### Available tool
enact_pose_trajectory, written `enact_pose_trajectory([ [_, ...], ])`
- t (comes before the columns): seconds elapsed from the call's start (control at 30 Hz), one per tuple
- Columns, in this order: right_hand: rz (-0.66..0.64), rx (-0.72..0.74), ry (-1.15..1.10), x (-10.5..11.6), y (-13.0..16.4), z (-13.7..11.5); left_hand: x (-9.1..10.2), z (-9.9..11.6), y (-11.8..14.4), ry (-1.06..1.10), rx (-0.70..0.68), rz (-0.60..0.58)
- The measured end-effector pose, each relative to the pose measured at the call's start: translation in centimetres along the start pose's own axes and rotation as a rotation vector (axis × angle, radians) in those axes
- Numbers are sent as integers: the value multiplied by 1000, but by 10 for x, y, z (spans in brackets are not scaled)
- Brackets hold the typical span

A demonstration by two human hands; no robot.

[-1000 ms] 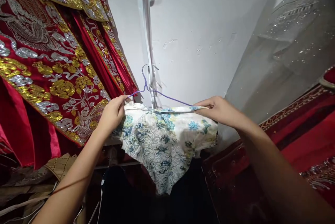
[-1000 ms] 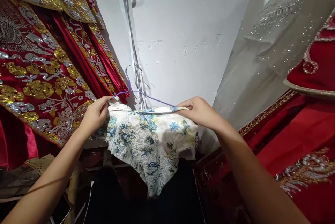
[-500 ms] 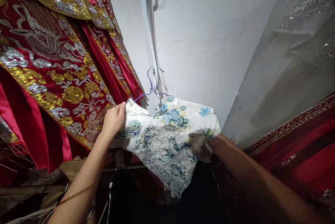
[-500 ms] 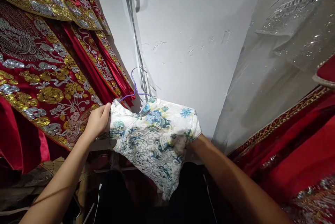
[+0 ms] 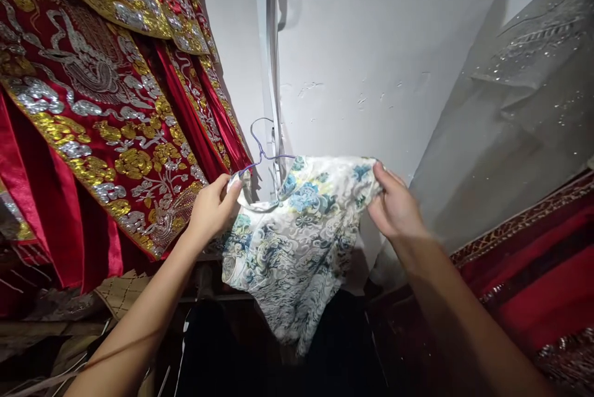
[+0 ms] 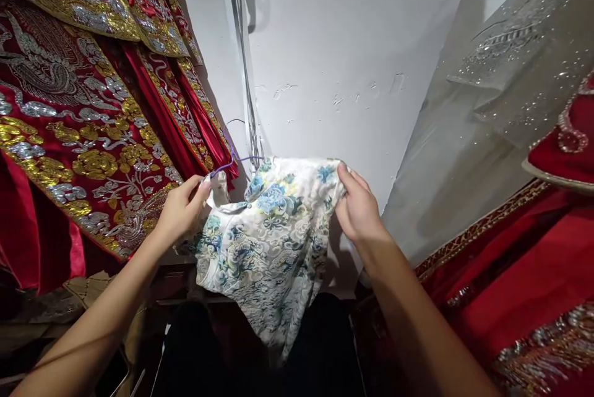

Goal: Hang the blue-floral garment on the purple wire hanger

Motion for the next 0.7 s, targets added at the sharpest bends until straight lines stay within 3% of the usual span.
enact_pose_trajectory([
  [0.1,-124,22,100,-40,9,-29,2,-7,-8,-23,15,44],
  [0.23,-787,98,253,-108,73,-54,4,-34,-2,233,127,84],
  [0.3,-931,223,428,-119,101,-51,0,-39,6,418,149,65],
  [0.37,-814,350,658,-120,108,-33,-8,-30,16,542,110,-12],
  [0.43,-701,425,842,-125,112,1,-25,-9,28,614,51,-160],
  [0.57,-706,440,955,-154,131,84,-61,52,58,734,-51,-436],
  [0.63,-651,504,908,-163,140,97,-69,79,68,782,-94,-483],
  [0.7,-554,583,867,-162,142,90,-70,94,71,843,-104,-492],
])
Point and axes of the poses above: each hand's wrist, its own y-axis away from the middle knuckle, its own x-axis out of the back of the hand, z = x × y, the point moved 9 cm from there along -y, towards the middle knuckle, and after that the axes turned 11 degrees about y, right-handed, at the moved point
